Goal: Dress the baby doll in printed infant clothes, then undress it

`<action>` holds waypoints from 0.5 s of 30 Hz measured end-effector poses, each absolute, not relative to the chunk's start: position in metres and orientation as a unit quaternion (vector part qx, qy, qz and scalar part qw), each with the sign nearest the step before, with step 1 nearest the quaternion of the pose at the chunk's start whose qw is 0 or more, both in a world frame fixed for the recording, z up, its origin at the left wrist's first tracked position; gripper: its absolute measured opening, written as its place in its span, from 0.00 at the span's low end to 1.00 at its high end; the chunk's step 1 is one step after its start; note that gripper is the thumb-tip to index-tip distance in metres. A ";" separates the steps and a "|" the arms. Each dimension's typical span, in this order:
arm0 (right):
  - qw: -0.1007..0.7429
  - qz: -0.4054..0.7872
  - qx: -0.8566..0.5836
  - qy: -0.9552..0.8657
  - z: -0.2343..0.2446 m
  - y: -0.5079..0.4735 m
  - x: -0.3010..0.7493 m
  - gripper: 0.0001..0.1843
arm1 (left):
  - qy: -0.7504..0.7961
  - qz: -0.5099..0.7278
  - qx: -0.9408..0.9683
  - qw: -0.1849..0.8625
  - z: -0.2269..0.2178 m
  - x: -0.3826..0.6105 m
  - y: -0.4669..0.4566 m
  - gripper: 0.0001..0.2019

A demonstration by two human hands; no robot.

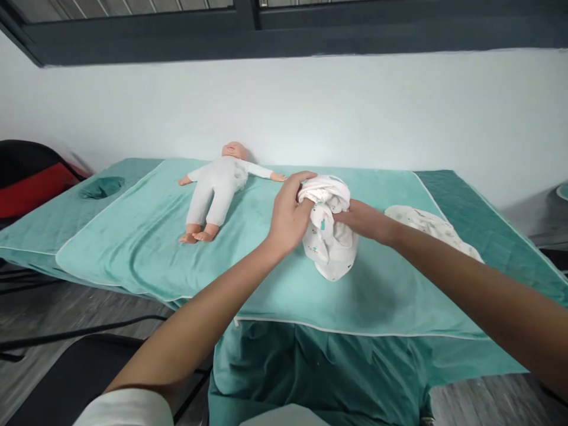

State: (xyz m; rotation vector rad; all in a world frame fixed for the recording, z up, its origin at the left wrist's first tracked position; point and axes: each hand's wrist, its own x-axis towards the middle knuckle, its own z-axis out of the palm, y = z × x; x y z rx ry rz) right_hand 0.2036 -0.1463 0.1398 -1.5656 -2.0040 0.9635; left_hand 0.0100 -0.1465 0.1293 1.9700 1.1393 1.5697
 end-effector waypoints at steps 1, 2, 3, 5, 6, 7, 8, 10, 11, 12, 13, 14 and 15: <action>0.237 0.406 -0.538 -0.699 0.133 -0.145 0.201 0.22 | 0.396 0.555 0.696 0.226 0.129 0.011 -0.150 0.16; 0.268 0.465 -0.512 -0.671 0.127 -0.144 0.199 0.21 | 0.387 0.545 0.696 0.264 0.128 0.011 -0.154 0.16; 0.299 0.516 -0.485 -0.640 0.121 -0.144 0.197 0.21 | 0.373 0.528 0.701 0.301 0.128 0.008 -0.156 0.17; 0.356 0.588 -0.437 -0.580 0.114 -0.142 0.192 0.22 | 0.334 0.489 0.717 0.366 0.127 0.000 -0.157 0.19; 0.379 0.611 -0.418 -0.555 0.113 -0.141 0.190 0.23 | 0.321 0.482 0.721 0.381 0.126 -0.006 -0.155 0.20; 0.396 0.630 -0.403 -0.533 0.113 -0.139 0.187 0.23 | 0.317 0.487 0.719 0.380 0.125 -0.012 -0.152 0.21; 0.408 0.645 -0.389 -0.516 0.114 -0.137 0.184 0.23 | 0.326 0.500 0.715 0.365 0.122 -0.019 -0.147 0.24; 0.419 0.670 -0.354 -0.500 0.117 -0.133 0.177 0.22 | 0.361 0.524 0.702 0.320 0.115 -0.031 -0.137 0.31; 0.422 0.679 -0.333 -0.500 0.118 -0.130 0.173 0.22 | 0.369 0.527 0.701 0.308 0.111 -0.036 -0.132 0.35; 0.421 0.686 -0.315 -0.504 0.119 -0.126 0.169 0.21 | 0.367 0.524 0.704 0.311 0.105 -0.041 -0.127 0.38; 0.417 0.689 -0.300 -0.511 0.119 -0.123 0.165 0.21 | 0.357 0.519 0.706 0.325 0.100 -0.045 -0.122 0.40; 0.414 0.690 -0.291 -0.518 0.118 -0.119 0.160 0.21 | 0.343 0.519 0.704 0.343 0.094 -0.047 -0.118 0.41; 0.409 0.690 -0.284 -0.526 0.116 -0.116 0.156 0.20 | 0.331 0.524 0.698 0.358 0.089 -0.049 -0.115 0.42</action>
